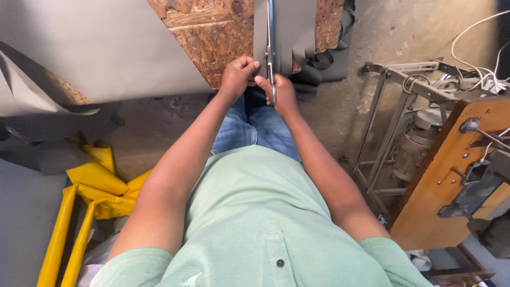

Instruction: The person uses large shears to cut a long strip from a gray fabric roll laid on a wooden workbench. The person holds the fabric with the left hand and cuts along a straight line with the right hand, then lifts the cut strip and places it on the table.

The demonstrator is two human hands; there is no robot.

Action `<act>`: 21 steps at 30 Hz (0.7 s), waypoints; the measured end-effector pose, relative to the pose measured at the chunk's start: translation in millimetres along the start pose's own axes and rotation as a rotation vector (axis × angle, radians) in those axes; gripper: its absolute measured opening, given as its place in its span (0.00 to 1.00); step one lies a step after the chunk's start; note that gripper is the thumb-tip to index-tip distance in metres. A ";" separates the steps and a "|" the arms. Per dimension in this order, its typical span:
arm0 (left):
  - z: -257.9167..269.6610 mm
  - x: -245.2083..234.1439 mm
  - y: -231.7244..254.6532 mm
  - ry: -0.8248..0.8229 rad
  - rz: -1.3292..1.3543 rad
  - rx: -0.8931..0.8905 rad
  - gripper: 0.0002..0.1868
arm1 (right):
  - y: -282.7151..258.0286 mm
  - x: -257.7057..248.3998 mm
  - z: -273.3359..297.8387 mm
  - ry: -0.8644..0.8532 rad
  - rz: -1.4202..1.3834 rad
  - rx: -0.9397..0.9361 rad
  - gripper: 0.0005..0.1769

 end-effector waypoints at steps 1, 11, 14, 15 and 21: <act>4.5 0.2 5.4 0.007 0.010 -0.001 0.08 | -6.8 -0.6 -4.9 -0.011 -0.044 -0.016 0.26; 8.8 -1.0 12.2 0.024 0.017 0.021 0.08 | -44.0 -4.7 -4.9 0.008 -0.006 -0.003 0.26; 7.9 -0.9 9.0 0.036 -0.005 0.000 0.08 | -38.9 -6.3 -9.2 0.041 0.004 -0.018 0.24; 9.2 -1.2 9.6 0.038 -0.013 0.001 0.08 | -37.3 -6.3 -10.9 0.034 0.010 -0.012 0.24; 14.3 -0.1 19.1 0.049 -0.017 0.011 0.09 | -57.7 -10.4 -20.4 -0.002 -0.012 -0.014 0.25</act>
Point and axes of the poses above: each hand's wrist, its own z-axis away from the middle knuckle, its own x-axis out of the palm, y = z × x, the point moved 9 cm from there along -z, towards the middle knuckle, and after that the axes turned 5 degrees about -y, right-handed, at the moved point
